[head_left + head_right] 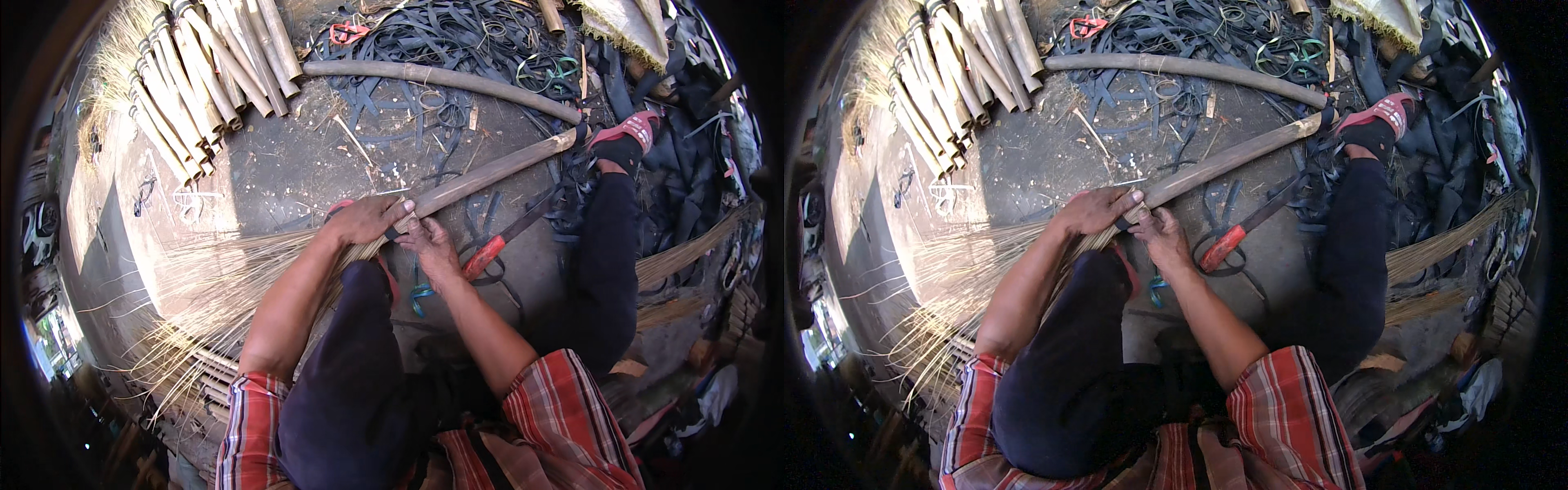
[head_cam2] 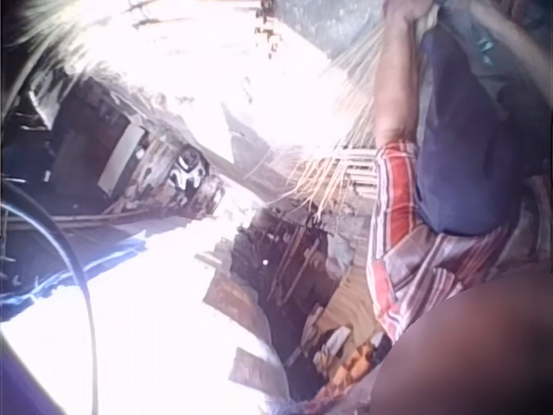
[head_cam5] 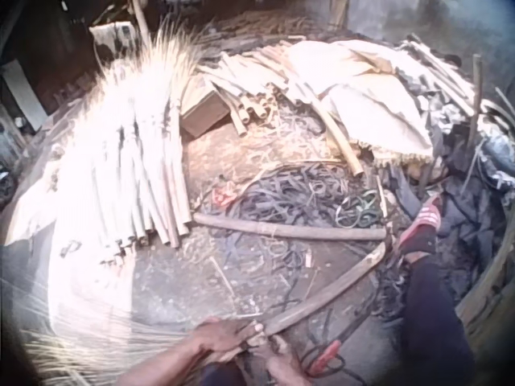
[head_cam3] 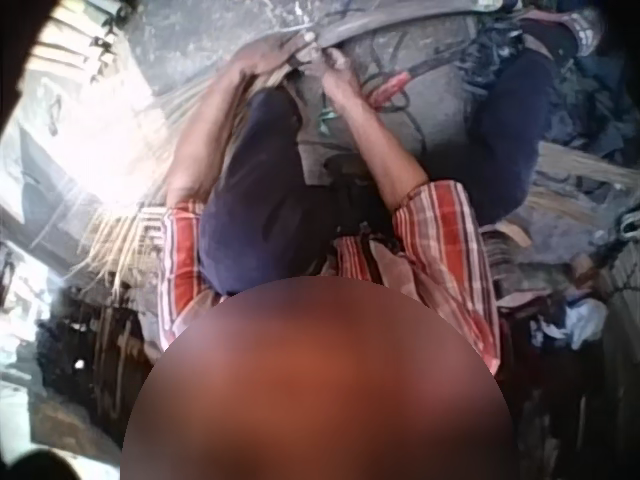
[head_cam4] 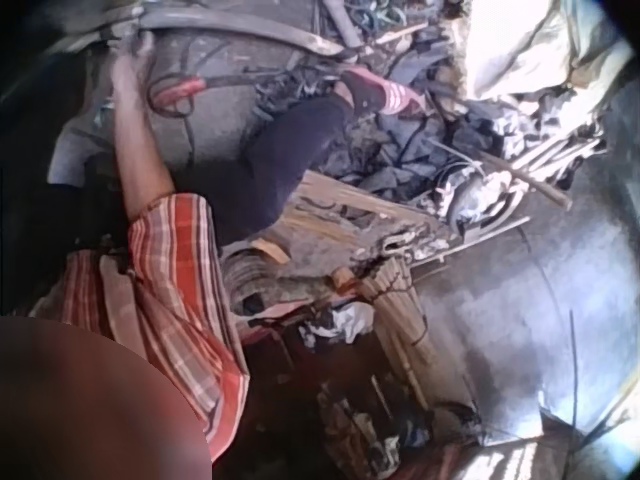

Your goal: The person gathers bundles of thin sticks, aligns them, and wraps them with black strips to form a broom head. They then attach the bundle to a wooden handle and continue wrapping to secure it.

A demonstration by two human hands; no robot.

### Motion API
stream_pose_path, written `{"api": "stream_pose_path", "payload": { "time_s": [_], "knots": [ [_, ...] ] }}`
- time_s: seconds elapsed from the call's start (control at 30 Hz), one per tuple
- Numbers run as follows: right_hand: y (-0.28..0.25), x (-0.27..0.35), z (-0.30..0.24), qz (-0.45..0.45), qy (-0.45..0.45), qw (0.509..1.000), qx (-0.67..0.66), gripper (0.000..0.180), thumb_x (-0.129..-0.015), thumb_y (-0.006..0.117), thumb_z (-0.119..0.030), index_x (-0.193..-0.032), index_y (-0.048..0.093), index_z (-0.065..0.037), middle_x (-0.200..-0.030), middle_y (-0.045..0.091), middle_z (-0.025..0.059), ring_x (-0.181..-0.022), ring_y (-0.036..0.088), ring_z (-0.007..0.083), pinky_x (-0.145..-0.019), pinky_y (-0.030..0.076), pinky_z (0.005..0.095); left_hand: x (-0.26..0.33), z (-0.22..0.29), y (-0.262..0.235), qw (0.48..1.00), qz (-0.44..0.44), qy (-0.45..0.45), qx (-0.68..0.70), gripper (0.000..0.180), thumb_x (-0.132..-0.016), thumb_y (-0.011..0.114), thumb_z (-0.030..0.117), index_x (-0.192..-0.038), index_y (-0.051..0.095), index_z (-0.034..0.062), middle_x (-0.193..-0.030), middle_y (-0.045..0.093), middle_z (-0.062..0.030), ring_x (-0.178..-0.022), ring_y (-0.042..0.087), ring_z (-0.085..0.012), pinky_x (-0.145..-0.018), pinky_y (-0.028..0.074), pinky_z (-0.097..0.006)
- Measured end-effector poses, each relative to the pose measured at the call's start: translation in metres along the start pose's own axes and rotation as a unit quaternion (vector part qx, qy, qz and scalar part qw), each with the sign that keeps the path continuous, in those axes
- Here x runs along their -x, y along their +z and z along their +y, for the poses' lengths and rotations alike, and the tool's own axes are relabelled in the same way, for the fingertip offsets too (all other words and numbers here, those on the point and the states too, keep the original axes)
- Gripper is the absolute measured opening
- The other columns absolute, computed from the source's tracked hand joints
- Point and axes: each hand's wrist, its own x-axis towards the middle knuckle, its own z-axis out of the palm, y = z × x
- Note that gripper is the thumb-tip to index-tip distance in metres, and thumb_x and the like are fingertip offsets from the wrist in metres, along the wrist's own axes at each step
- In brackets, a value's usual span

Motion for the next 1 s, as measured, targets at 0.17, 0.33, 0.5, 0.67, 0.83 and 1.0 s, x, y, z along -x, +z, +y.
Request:
{"api": "stream_pose_path", "payload": {
  "time_s": [0.17,0.33,0.5,0.67,0.83,1.0],
  "knots": [
    [-0.007,-0.006,0.012,0.01,-0.021,1.0,-0.014,0.05,-0.108,0.064,-0.041,-0.137,0.057,-0.001,-0.121,0.07,0.0105,-0.096,0.073,0.0181,-0.085,0.058,0.0328,-0.01,-0.011,0.001,0.997,-0.034,-0.064,0.008,0.087,-0.101,0.036,0.081,-0.131,0.07,0.0062,-0.125,0.071,-0.0252,-0.123,0.066,-0.0411,-0.105,0.049,-0.048],
    [-0.019,-0.004,-0.024,-0.039,0.017,0.987,0.155,0.053,-0.108,0.063,-0.045,-0.137,0.059,-0.001,-0.119,0.071,0.011,-0.094,0.073,0.0207,-0.086,0.058,0.0369,-0.005,-0.019,0.0,0.997,-0.021,-0.07,0.024,0.087,-0.098,0.039,0.084,-0.13,0.073,0.0109,-0.124,0.074,-0.0202,-0.119,0.068,-0.0346,-0.105,0.05,-0.045],
    [-0.037,0.026,-0.101,-0.023,-0.029,0.826,0.562,0.072,-0.094,0.077,-0.045,-0.148,0.053,-0.003,-0.138,0.064,0.0193,-0.111,0.069,0.0359,-0.097,0.052,0.0469,0.002,-0.013,-0.006,0.995,-0.053,-0.07,0.05,0.084,-0.098,0.045,0.081,-0.131,0.072,0.009,-0.127,0.073,-0.0197,-0.12,0.068,-0.0331,-0.105,0.05,-0.044],
    [-0.011,0.028,-0.134,-0.116,-0.317,0.55,0.763,0.093,-0.083,0.085,-0.041,-0.158,0.042,-0.007,-0.163,0.043,0.0164,-0.149,0.043,0.0336,-0.117,0.039,0.0524,0.014,-0.01,-0.003,0.998,-0.021,-0.06,-0.006,0.101,-0.086,0.065,0.08,-0.138,0.059,-0.0062,-0.131,0.069,-0.028,-0.123,0.067,-0.0403,-0.106,0.05,-0.047],
    [0.013,-0.015,-0.117,-0.188,-0.379,0.396,0.815,0.095,-0.084,0.084,-0.034,-0.162,0.036,-0.007,-0.165,0.04,0.0178,-0.15,0.043,0.0322,-0.119,0.04,0.0522,0.045,-0.012,0.015,0.972,0.01,-0.089,-0.218,0.106,-0.07,0.082,0.076,-0.13,0.058,-0.0072,-0.126,0.07,-0.0289,-0.124,0.067,-0.0403,-0.106,0.049,-0.052],
    [0.017,-0.043,-0.095,-0.214,-0.191,0.502,0.816,0.069,-0.079,0.086,-0.022,-0.139,0.057,-0.005,-0.141,0.062,0.0183,-0.125,0.066,0.0344,-0.108,0.049,0.051,0.062,-0.014,0.035,0.937,0.158,-0.066,-0.303,0.103,-0.064,0.084,0.078,-0.128,0.062,-0.0008,-0.12,0.073,-0.0223,-0.116,0.071,-0.0369,-0.103,0.052,-0.049]
  ]
}}
